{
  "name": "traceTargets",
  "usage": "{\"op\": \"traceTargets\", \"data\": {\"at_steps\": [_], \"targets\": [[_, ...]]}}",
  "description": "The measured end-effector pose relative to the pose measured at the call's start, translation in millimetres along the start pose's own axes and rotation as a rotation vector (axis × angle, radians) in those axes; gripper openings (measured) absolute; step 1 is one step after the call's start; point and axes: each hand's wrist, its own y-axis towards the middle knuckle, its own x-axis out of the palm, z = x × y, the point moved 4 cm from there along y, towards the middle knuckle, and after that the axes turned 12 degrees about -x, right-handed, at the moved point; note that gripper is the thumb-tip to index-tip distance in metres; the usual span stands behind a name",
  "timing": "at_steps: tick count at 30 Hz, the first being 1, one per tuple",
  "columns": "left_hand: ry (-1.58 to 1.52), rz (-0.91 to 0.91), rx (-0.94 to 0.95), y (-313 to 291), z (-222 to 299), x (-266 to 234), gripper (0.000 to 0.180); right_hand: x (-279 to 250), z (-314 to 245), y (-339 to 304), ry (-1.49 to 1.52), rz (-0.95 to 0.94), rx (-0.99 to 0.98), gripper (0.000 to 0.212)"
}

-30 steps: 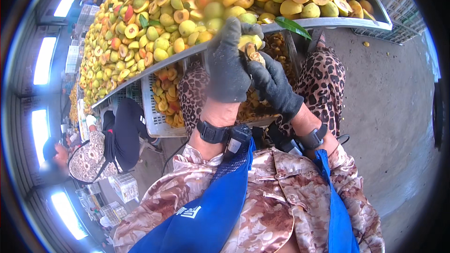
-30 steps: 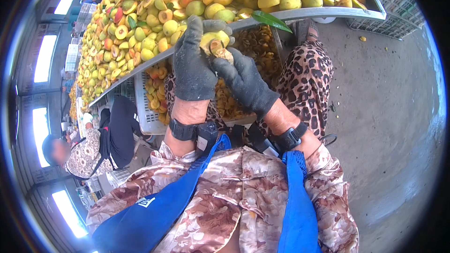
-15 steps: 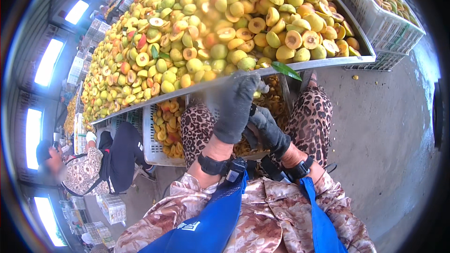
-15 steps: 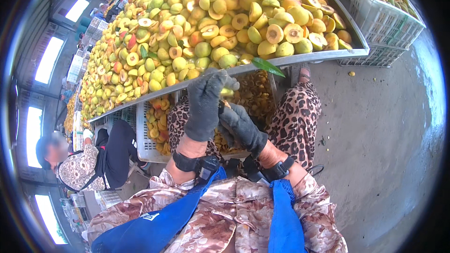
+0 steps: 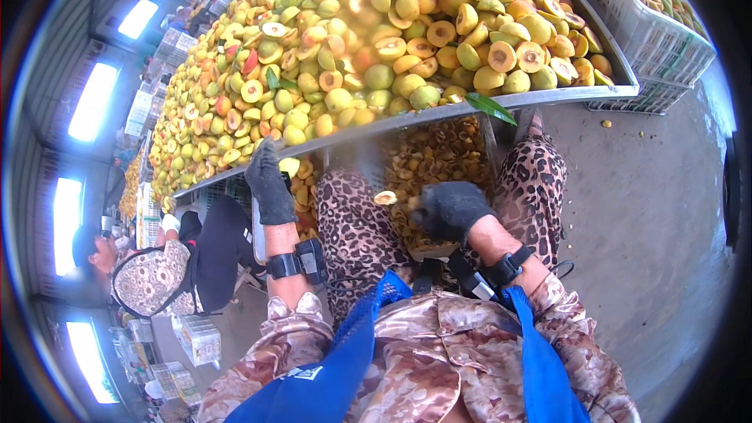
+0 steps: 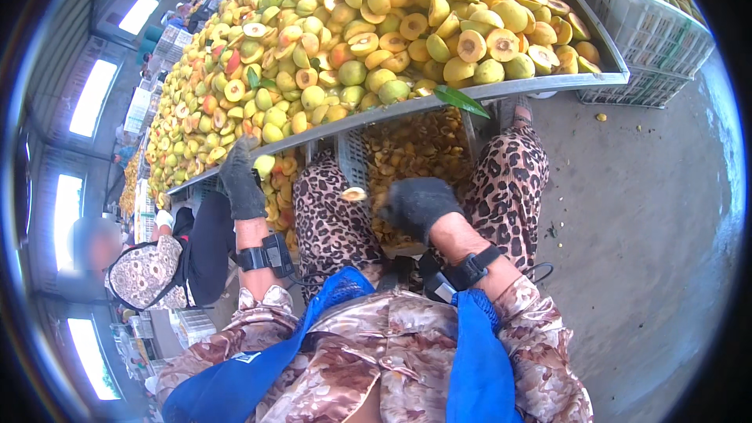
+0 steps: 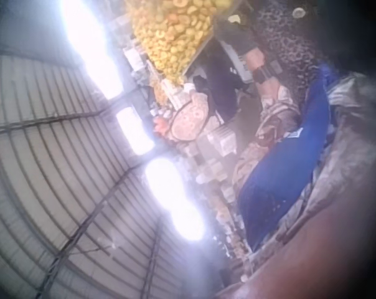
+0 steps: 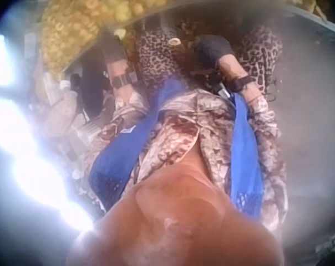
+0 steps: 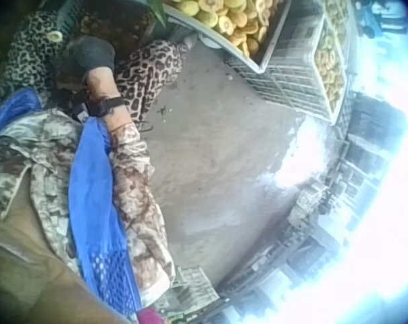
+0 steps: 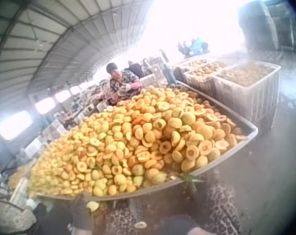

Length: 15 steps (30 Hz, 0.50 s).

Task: Manually remove the pits and skin from fruit using a specialized hand tool.

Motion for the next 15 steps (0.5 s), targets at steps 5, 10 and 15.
{"op": "traceTargets", "data": {"at_steps": [5,10,15], "targets": [[0.281,-0.196,0.558,17.5,22.5,97.8,0.030,-10.8,14.3,-2.1,0.259,0.344,0.036,0.049],[0.401,-0.233,0.409,102.7,2.9,208.0,0.030,-9.1,20.0,2.9,0.284,0.442,0.056,0.049],[1.061,0.026,0.757,117.5,9.0,252.8,0.047,-24.5,18.1,4.0,0.217,0.550,0.023,0.031]]}}
